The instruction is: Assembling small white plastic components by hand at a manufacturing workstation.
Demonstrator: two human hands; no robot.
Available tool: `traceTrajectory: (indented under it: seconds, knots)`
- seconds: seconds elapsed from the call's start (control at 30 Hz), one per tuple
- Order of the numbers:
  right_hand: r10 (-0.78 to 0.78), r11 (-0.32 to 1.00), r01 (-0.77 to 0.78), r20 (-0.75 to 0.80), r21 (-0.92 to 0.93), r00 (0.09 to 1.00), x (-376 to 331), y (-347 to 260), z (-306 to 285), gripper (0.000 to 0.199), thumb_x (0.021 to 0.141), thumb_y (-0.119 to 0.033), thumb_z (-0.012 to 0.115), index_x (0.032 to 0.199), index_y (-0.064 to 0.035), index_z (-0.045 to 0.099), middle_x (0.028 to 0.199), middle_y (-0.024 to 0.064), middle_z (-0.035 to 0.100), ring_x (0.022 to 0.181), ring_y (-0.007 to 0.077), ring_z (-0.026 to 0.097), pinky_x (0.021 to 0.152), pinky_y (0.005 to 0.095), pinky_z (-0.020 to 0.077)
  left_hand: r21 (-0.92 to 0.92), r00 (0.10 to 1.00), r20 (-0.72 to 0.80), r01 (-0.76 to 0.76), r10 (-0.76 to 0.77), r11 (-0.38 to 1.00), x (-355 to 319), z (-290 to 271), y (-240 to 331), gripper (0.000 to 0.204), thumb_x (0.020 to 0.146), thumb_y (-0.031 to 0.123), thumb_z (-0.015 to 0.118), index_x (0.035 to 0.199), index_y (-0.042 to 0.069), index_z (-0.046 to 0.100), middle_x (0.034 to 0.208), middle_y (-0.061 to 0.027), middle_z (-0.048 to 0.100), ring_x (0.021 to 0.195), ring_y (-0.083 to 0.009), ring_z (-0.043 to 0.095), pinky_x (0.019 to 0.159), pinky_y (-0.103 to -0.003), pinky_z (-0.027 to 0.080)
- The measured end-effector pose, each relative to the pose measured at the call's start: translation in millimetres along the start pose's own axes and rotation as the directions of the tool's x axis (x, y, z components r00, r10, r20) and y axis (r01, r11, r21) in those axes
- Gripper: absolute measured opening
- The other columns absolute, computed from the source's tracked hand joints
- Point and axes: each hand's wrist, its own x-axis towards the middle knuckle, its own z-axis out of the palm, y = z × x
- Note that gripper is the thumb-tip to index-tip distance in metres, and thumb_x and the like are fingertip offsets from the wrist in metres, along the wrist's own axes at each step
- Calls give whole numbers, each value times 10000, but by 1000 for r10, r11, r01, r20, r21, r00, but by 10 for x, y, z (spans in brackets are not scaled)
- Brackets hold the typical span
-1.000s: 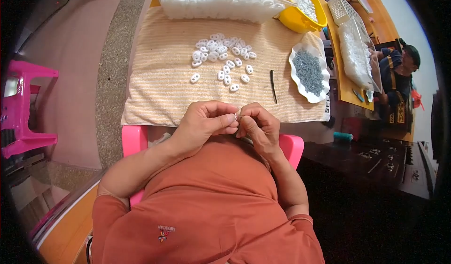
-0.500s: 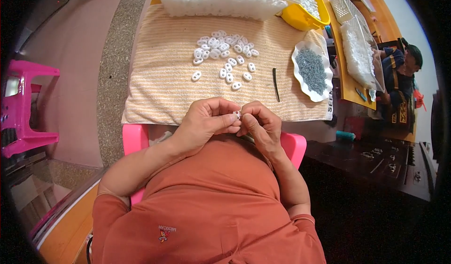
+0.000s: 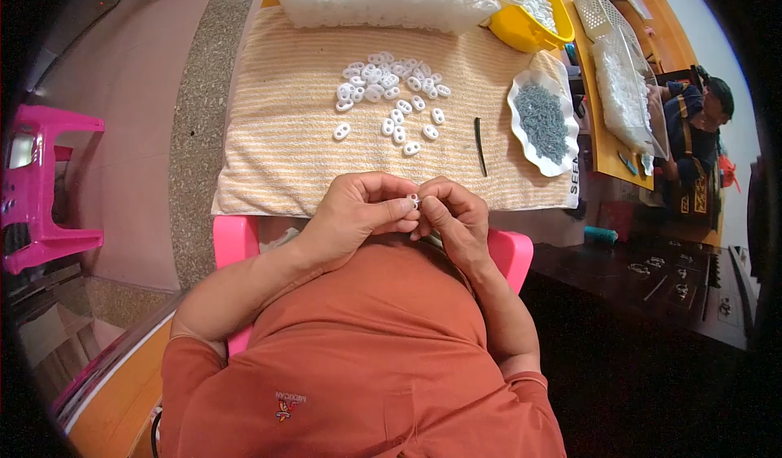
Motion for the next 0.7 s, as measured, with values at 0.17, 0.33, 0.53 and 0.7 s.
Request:
traceTrajectory:
  seconds: [0.17,0.33,0.53,0.7]
  knots:
    - [-7,1000,7,7,-26,1000,4,13,-14,147,946,-133,548,922,6,587,791,19,597,687,69,551,626,211,470,22,999,-31,12,-11,1000,-2,3,-7,207,884,35,621,1085,-17,617,922,-86,671,813,-139,667,754,-249,572]
    - [-17,1000,17,9,-21,1000,-4,9,-11,132,942,-117,550,919,6,595,809,19,603,691,69,555,628,211,472,23,1000,-30,4,-3,1000,-5,3,-15,211,883,33,622,1088,-18,618,923,-87,671,809,-139,667,756,-251,571]
    - [-28,998,28,2,-47,1000,-5,-29,21,113,936,-87,548,902,6,602,815,15,601,702,67,556,638,210,473,33,999,-39,-2,3,999,3,3,-43,208,891,29,608,1085,-45,615,928,-101,669,806,-143,665,750,-240,566]
    - [-96,984,92,-16,-153,995,-4,14,18,99,924,-64,555,895,16,606,835,21,607,753,79,560,682,216,470,38,998,-61,-14,16,999,2,8,-66,207,891,21,604,1081,-61,616,931,-104,666,805,-136,659,740,-231,563]
